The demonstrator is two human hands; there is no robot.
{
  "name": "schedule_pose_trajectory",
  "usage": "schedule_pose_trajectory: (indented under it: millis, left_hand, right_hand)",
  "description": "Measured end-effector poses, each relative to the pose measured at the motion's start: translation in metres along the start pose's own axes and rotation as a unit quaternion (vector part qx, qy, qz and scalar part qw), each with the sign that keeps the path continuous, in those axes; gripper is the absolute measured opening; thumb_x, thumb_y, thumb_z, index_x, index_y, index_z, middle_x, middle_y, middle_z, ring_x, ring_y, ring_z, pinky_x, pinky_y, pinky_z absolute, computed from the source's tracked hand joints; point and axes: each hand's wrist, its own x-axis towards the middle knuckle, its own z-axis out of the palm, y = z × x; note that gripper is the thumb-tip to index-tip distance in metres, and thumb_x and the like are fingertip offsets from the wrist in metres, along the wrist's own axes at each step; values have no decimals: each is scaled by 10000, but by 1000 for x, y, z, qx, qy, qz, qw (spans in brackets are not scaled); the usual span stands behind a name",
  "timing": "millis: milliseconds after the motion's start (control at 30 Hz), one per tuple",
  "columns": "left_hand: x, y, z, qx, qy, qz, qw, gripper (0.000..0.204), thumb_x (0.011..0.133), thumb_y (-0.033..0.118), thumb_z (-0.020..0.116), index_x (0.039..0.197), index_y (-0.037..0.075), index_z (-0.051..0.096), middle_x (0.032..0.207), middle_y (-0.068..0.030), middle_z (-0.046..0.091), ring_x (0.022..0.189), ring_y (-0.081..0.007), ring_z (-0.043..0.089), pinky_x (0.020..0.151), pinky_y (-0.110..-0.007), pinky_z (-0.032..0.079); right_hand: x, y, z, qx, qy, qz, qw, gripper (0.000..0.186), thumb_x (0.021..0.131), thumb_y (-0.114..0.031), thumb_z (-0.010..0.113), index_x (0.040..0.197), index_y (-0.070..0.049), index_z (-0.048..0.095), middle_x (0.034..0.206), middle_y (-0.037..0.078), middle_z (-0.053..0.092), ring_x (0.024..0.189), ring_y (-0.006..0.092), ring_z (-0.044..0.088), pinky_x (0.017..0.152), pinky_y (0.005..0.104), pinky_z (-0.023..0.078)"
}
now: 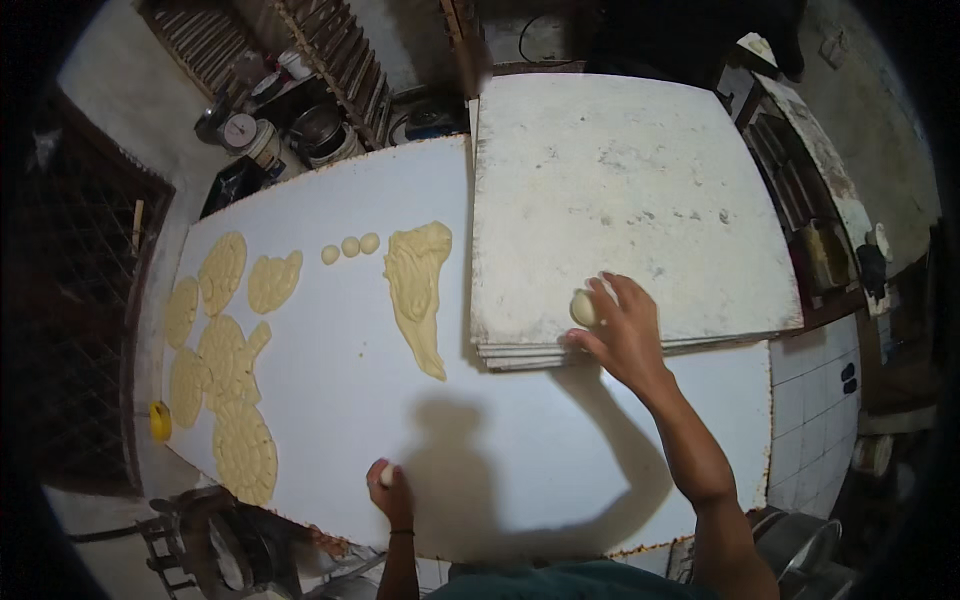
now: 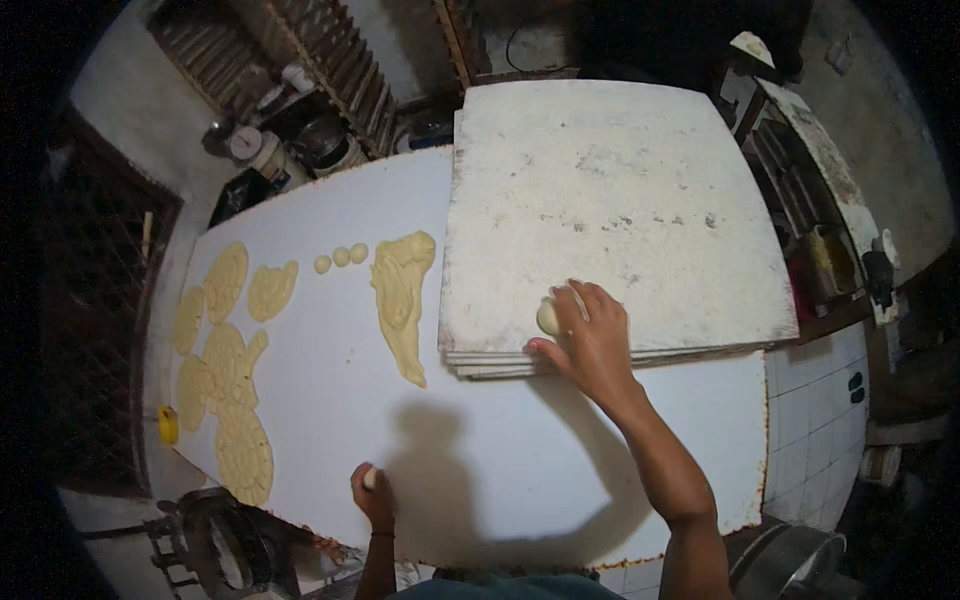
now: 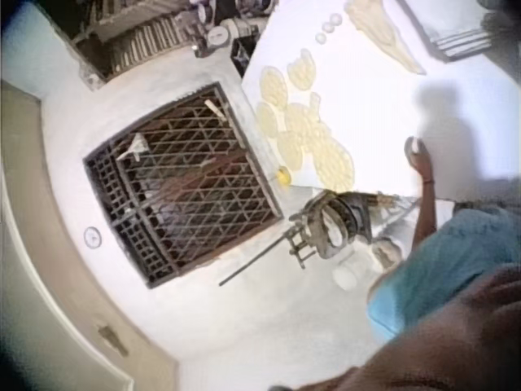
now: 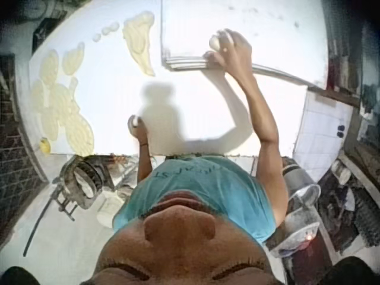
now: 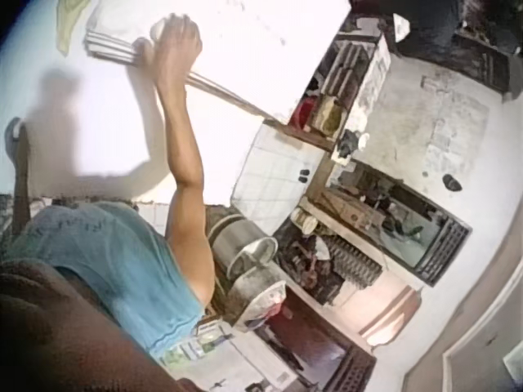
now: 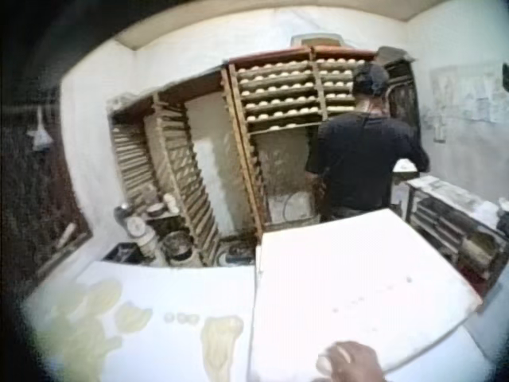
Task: The person prepares bread by pulling portions of dough from a larger mass, shaping them into balls, and arranging them on wooden boards.
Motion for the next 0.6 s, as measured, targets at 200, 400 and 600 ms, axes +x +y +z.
schedule_pose_trajectory:
  millis: [200,400,600]
  left_hand:
    - [65,158,53,-292,-105,-91,946,251,873,-10,546,1121,-29,513,1118,-118,545,1010,-213,571,896,-333,485]
    - [101,290,157,22,-429,428,795,482,790,200,695,1209,42,517,1265,-151,513,1164,-345,490,997,-418,386]
    - [113,283,125,94,-298,508,802,513,854,384,597,1228,38,528,1375,-146,427,1364,-390,212,1081,-495,242]
  right_hand:
    - [-80,6,-11,216,178,164,946,398,798,-125,606,1163,12,525,1216,188,501,1117,309,488,919,401,406]
    - [-185,-11,1,258,88,309,911,161,820,-81,594,965,-13,595,1094,154,563,994,256,560,801,330,475]
    - [-212,-40,9,257,122,332,899,143,860,-78,554,974,2,586,1080,142,556,948,226,559,794,321,481]
